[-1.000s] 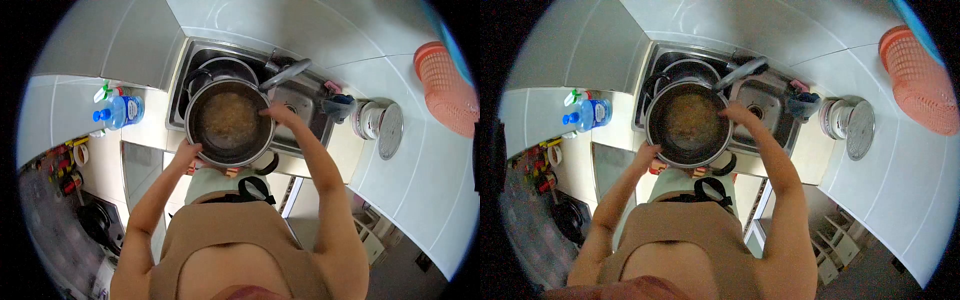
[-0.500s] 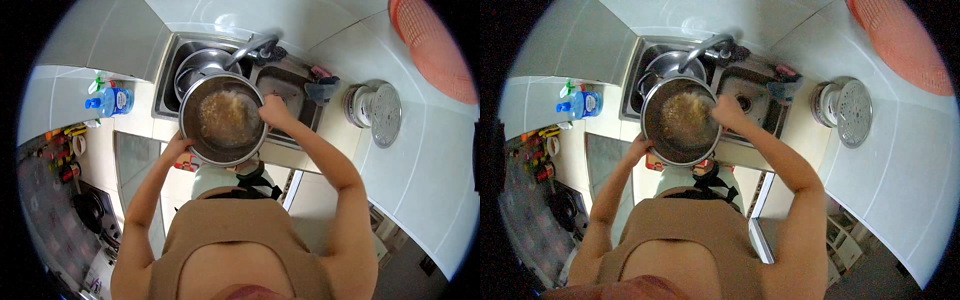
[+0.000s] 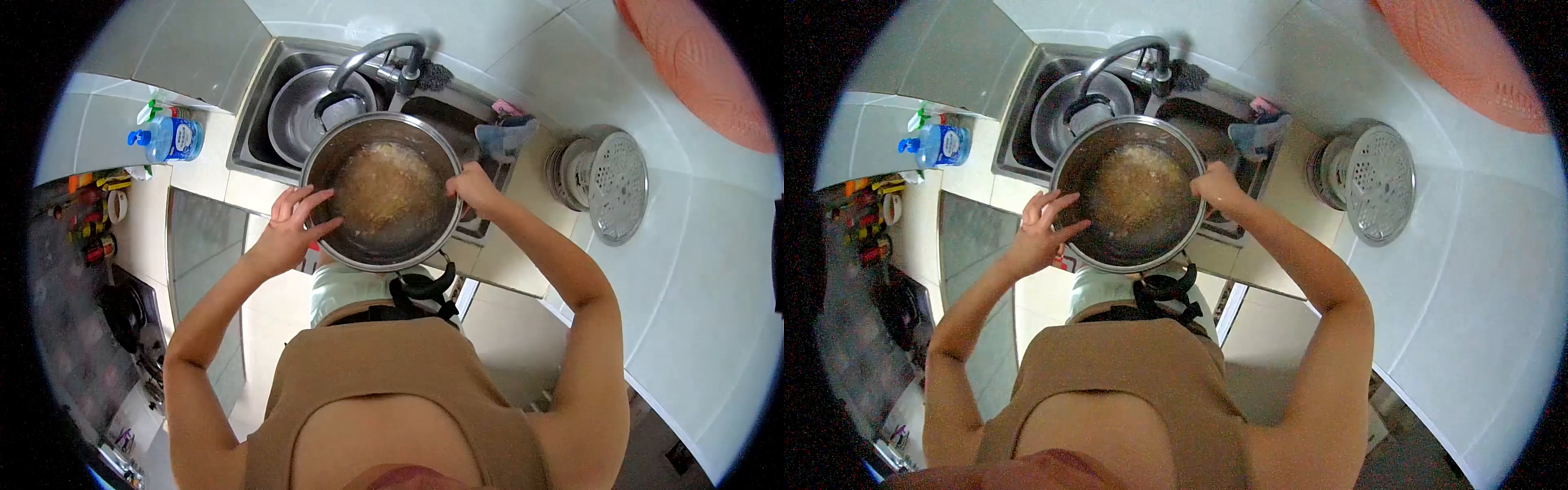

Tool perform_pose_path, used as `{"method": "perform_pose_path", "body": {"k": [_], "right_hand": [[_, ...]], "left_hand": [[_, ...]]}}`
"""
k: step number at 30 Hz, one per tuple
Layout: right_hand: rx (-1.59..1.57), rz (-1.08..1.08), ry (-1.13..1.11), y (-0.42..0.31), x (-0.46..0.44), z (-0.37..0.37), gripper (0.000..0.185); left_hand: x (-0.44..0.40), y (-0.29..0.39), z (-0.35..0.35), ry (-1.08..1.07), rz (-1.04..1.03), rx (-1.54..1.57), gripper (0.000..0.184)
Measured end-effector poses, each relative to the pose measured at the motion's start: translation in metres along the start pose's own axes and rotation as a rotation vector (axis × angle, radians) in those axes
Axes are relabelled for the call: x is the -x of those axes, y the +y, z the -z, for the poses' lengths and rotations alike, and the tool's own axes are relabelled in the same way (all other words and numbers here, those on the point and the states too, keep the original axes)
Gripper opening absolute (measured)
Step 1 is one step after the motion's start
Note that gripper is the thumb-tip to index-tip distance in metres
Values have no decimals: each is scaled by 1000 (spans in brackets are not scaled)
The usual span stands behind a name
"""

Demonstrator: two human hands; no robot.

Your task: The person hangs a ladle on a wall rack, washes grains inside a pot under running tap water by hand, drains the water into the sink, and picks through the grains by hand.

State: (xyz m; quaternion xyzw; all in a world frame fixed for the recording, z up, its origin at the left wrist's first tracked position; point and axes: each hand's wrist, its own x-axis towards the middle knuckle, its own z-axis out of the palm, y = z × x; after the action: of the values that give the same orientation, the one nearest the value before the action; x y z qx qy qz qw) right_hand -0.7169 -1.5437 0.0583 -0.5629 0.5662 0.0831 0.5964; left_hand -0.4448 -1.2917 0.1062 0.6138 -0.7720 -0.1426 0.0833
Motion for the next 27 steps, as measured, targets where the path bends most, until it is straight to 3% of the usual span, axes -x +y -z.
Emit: {"method": "perform_pose_path", "body": {"k": [3,4,7,12,14,16,18,27], "right_hand": [[-136,128,-79,12,-1,2,14],[-124,139,-105,20,-6,1,13],[-67,158,-136,35,-26,1,13],[6,133,-209,63,-61,-16,9],[100,392,-291,88,-86,-22,9],[58,391,-315,87,-81,-28,9],[-110,128,-280,75,-69,-30,10],[-139,234,-286,91,-81,-40,13]], "left_hand": [[-6,4,7,-41,-51,6,40],[-12,8,13,-10,-114,27,21],[-21,17,18,-176,-221,35,10],[-30,29,29,-211,-277,67,9],[-33,32,32,-225,-291,56,10],[-36,37,37,-242,-294,65,12],[-40,43,39,-254,-289,92,13],[-48,53,39,-254,-315,129,18]]}}
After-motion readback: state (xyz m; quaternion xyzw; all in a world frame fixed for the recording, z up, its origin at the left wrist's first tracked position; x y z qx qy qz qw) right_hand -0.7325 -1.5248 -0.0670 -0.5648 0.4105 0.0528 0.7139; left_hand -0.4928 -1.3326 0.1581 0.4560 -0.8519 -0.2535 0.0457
